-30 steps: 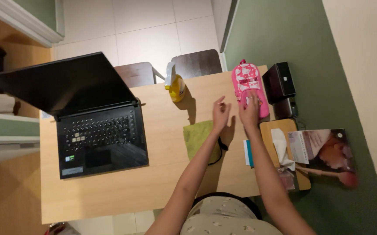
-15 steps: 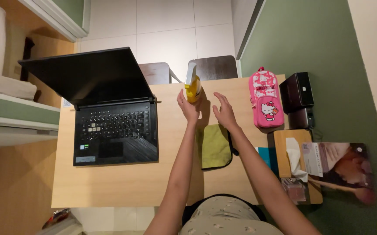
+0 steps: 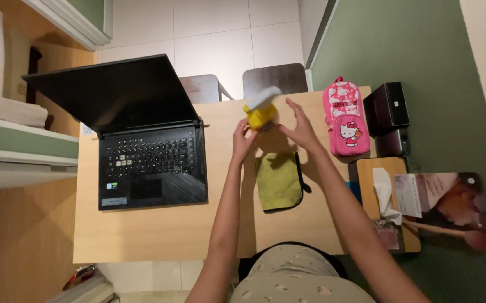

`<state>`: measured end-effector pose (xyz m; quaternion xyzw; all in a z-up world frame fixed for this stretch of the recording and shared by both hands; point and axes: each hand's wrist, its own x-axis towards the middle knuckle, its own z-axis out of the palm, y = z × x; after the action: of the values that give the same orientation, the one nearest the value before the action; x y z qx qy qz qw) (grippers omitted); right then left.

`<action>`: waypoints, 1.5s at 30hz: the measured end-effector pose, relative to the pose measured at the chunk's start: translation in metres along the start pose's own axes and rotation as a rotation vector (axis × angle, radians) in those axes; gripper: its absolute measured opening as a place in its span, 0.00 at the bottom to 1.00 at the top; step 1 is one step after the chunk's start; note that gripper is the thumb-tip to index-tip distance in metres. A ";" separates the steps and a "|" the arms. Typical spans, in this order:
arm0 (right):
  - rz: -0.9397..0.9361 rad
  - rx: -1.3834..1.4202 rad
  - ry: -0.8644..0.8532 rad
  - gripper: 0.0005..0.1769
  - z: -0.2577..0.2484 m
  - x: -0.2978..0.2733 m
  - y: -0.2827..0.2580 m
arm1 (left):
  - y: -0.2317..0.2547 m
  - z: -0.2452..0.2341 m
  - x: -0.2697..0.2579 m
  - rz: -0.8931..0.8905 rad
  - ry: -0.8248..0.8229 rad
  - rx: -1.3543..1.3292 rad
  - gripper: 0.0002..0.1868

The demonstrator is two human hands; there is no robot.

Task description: Organizing items on a desk and cleaning the surface with a spray and cloth.

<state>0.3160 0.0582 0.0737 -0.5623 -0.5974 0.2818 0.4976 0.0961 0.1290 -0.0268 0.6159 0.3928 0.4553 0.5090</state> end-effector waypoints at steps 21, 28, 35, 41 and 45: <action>0.178 0.128 0.461 0.23 -0.045 -0.160 0.017 | 0.051 0.131 -0.109 0.093 -0.311 0.173 0.29; 0.208 0.115 0.586 0.24 -0.033 -0.160 -0.004 | 0.042 0.130 -0.154 0.042 -0.227 0.347 0.24; 0.291 -0.203 0.610 0.27 -0.034 -0.165 0.004 | 0.021 0.116 -0.180 0.099 -0.164 0.789 0.32; -0.064 -0.340 0.402 0.53 -0.072 -0.145 -0.045 | 0.061 0.098 -0.192 0.006 -0.200 0.870 0.50; 0.076 -0.191 0.166 0.39 -0.083 -0.135 -0.039 | 0.048 0.090 -0.200 0.095 -0.156 0.863 0.50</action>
<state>0.3593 -0.0976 0.1003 -0.6506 -0.5565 0.1950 0.4785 0.1284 -0.0927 -0.0178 0.8219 0.4787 0.2248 0.2117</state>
